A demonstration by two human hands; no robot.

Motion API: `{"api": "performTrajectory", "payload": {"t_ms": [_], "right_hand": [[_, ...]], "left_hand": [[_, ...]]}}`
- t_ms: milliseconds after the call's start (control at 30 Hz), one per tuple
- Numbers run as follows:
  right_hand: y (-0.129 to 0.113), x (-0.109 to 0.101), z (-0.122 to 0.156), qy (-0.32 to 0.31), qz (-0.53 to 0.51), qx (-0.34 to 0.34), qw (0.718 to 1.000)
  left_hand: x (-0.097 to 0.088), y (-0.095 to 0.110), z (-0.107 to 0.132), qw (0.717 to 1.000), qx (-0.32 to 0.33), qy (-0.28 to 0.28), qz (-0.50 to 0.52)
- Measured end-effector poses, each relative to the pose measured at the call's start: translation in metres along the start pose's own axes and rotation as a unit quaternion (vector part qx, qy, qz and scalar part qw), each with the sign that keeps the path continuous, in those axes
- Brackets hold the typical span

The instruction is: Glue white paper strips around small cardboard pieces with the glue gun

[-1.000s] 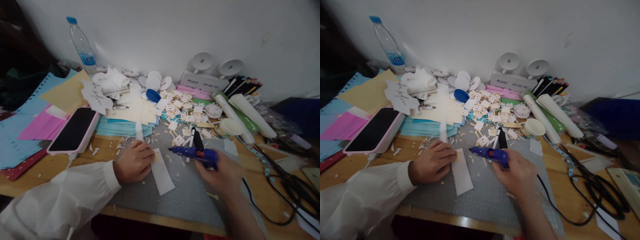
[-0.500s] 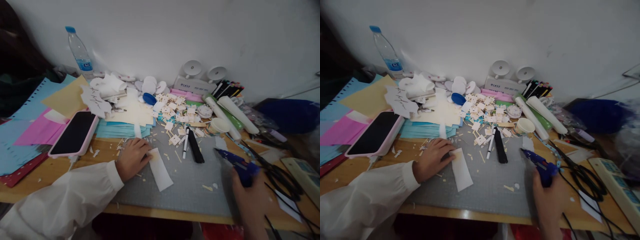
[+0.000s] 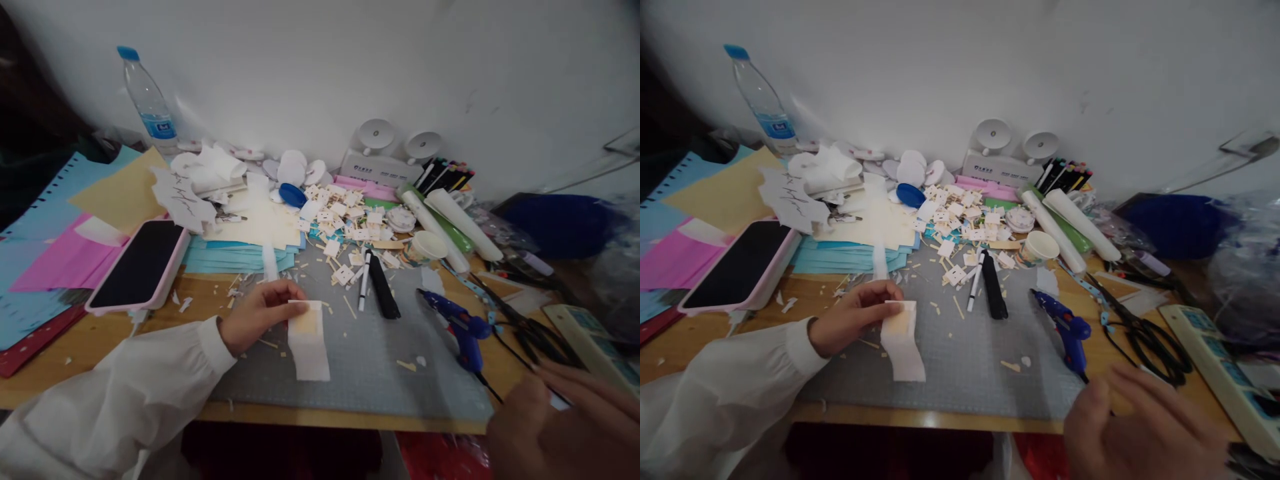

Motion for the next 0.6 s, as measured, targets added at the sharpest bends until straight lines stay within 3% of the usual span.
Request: {"api": "performTrajectory", "payload": {"t_ms": [67,133,200,300,367,433,600], "right_hand": [[-0.036,0.024,0.001,-0.075,-0.095,-0.014,0.992],[-0.067,0.067,0.008,-0.177,-0.279,0.053,0.942],[-0.099,0.128,0.037,-0.357,-0.392,0.135,0.837],[-0.121,0.186,0.079,-0.472,-0.492,0.286,0.674],[-0.126,0.202,0.103,-0.502,-0.531,0.357,0.582],[-0.128,0.203,0.121,-0.518,-0.548,0.398,0.523],[-0.127,0.193,0.132,-0.526,-0.552,0.449,0.465]], "left_hand": [[0.004,-0.001,0.003,1.0,-0.013,-0.016,0.019],[0.007,0.0,0.006,0.999,-0.017,-0.031,0.03],[0.007,0.002,0.007,0.998,-0.015,-0.038,0.039],[0.007,0.002,0.008,0.998,-0.012,-0.047,0.042],[0.008,0.0,0.008,0.997,-0.018,-0.057,0.044],[0.009,-0.004,0.008,0.996,-0.028,-0.064,0.049],[0.013,-0.015,0.008,0.994,-0.056,-0.076,0.047]]}}
Point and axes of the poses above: each hand's wrist, its own z-axis away from the middle knuckle, its own x-axis out of the palm, y = z × x, the point moved 10 cm from there along -z, towards the middle knuckle, and after that the axes turned 12 degrees about y, right-handed, at the moved point
